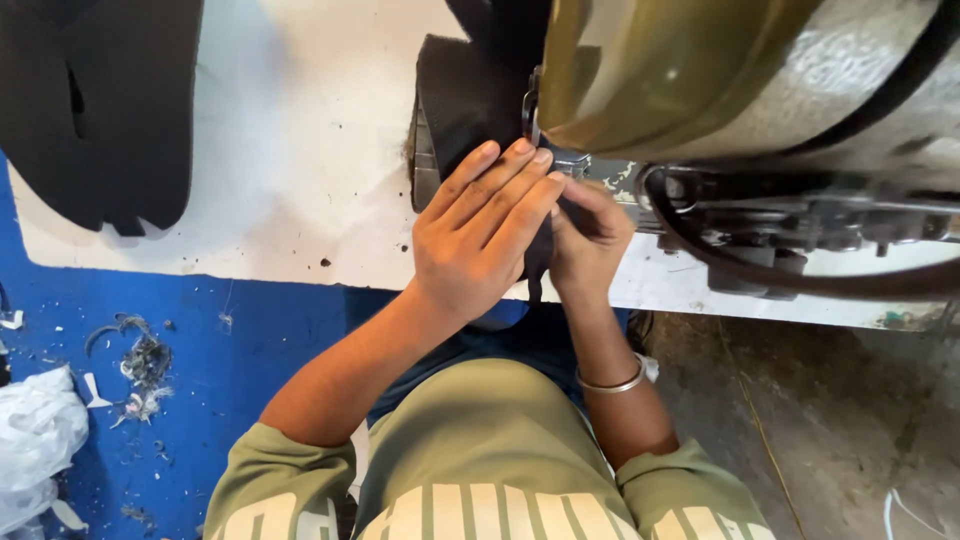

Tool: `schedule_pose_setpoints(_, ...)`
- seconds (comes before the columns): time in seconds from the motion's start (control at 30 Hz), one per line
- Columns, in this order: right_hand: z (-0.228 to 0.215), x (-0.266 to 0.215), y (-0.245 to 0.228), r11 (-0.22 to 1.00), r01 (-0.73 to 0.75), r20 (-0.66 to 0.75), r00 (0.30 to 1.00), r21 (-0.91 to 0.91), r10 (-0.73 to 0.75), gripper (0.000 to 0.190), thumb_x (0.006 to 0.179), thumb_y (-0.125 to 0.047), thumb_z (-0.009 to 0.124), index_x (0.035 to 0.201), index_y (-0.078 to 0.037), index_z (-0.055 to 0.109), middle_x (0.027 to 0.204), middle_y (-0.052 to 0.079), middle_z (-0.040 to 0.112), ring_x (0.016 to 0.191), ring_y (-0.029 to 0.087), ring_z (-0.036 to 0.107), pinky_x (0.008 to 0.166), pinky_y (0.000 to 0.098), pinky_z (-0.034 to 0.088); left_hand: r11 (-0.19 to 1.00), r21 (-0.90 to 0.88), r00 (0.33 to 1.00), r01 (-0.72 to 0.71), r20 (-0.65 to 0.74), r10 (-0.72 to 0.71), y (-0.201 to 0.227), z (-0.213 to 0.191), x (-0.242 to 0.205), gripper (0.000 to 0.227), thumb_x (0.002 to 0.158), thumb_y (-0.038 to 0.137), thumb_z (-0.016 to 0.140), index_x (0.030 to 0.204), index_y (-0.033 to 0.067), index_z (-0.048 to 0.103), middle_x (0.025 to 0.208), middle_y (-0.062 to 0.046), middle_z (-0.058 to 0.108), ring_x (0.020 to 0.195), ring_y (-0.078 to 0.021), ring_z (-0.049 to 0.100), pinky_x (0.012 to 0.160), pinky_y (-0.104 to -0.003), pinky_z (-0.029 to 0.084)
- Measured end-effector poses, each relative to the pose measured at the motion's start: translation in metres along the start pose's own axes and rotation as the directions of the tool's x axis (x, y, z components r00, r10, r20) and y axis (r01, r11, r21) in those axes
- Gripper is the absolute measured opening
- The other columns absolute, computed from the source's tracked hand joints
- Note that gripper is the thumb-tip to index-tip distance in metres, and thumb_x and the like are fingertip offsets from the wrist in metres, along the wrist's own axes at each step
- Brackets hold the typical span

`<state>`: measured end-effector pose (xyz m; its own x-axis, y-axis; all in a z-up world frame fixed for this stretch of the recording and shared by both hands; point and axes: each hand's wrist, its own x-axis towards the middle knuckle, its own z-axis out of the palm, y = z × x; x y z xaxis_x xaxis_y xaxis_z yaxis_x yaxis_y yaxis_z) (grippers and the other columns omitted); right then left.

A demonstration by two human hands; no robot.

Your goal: Sewing tape onto the edges of shoe upper components using an industrial sewing machine.

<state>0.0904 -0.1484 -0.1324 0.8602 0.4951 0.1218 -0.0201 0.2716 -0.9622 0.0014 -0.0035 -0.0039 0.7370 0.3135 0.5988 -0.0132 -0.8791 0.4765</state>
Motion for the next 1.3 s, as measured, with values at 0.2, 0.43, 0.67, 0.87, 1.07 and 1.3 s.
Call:
schedule_pose_setpoints(0.2, 0.002, -0.018, 0.003, 0.974, -0.186, 0.016, 0.982, 0.132, 0.186, 0.031, 0.102, 0.000, 0.068, 0.133, 0.003, 0.066, 0.126, 0.014, 0.071, 0.114, 0.016, 0.068, 0.105, 0.0293, 0.052, 0.999, -0.046, 1.000, -0.009, -0.015, 0.008, -0.008, 0.001, -0.003, 0.023, 0.099, 0.003, 0.067, 0.121, -0.0002, 0.071, 0.127, -0.014, 0.072, 0.129, -0.0273, 0.065, 0.118, -0.044, 0.046)
schedule_pose_setpoints(0.43, 0.014, -0.025, 0.006, 0.963, -0.146, 0.170, 0.980, 0.228, 0.108, 0.040, 0.109, -0.005, 0.063, 0.146, 0.001, 0.051, 0.134, 0.012, 0.067, 0.122, 0.014, 0.065, 0.110, 0.0296, 0.051, 0.987, -0.161, 1.000, 0.015, 0.003, -0.014, -0.018, -0.004, -0.004, 0.021, 0.099, 0.001, 0.068, 0.120, 0.0032, 0.071, 0.127, -0.010, 0.073, 0.130, -0.0245, 0.065, 0.119, -0.043, 0.047)
schedule_pose_setpoints(0.67, 0.031, -0.018, -0.005, 0.983, -0.061, 0.169, 0.985, 0.171, 0.032, 0.036, 0.113, -0.007, 0.059, 0.146, -0.003, 0.046, 0.123, 0.008, 0.064, 0.109, 0.008, 0.062, 0.099, 0.0235, 0.050, 0.983, -0.181, 1.000, 0.022, -0.013, -0.024, -0.020, 0.001, -0.008, 0.019, 0.100, 0.001, 0.068, 0.118, 0.0061, 0.072, 0.127, -0.007, 0.073, 0.131, -0.0219, 0.064, 0.120, -0.044, 0.047)
schedule_pose_setpoints(0.87, 0.040, -0.001, -0.021, 0.991, -0.060, 0.122, 0.992, 0.119, 0.045, 0.032, 0.110, -0.006, 0.060, 0.139, -0.004, 0.045, 0.138, 0.009, 0.059, 0.125, 0.011, 0.060, 0.113, 0.0283, 0.049, 0.981, -0.194, 1.000, 0.017, -0.022, -0.022, -0.020, 0.001, -0.008, 0.017, 0.099, 0.000, 0.069, 0.116, 0.0046, 0.071, 0.125, -0.009, 0.074, 0.130, -0.0236, 0.065, 0.119, -0.044, 0.047)
schedule_pose_setpoints(1.07, 0.031, 0.000, 0.002, 0.940, -0.037, 0.089, 0.996, 0.338, 0.008, 0.026, 0.111, 0.009, 0.068, 0.118, -0.004, 0.047, 0.104, -0.001, 0.056, 0.093, 0.001, 0.056, 0.086, 0.0176, 0.047, 0.978, -0.206, 1.000, 0.018, -0.004, -0.019, -0.018, -0.001, -0.006, 0.018, 0.097, -0.001, 0.070, 0.114, 0.0032, 0.072, 0.123, -0.010, 0.074, 0.128, -0.0258, 0.066, 0.118, -0.044, 0.048)
schedule_pose_setpoints(1.3, 0.045, 0.015, -0.014, 0.948, -0.022, 0.033, 0.999, 0.319, 0.012, 0.026, 0.106, 0.009, 0.062, 0.111, -0.010, 0.044, 0.099, 0.005, 0.060, 0.080, 0.006, 0.059, 0.072, 0.0218, 0.049, 0.982, -0.191, 0.999, -0.009, -0.038, 0.002, -0.021, 0.008, -0.013, 0.018, 0.098, 0.001, 0.073, 0.116, 0.0019, 0.072, 0.125, -0.012, 0.073, 0.130, -0.0270, 0.064, 0.118, -0.047, 0.046)
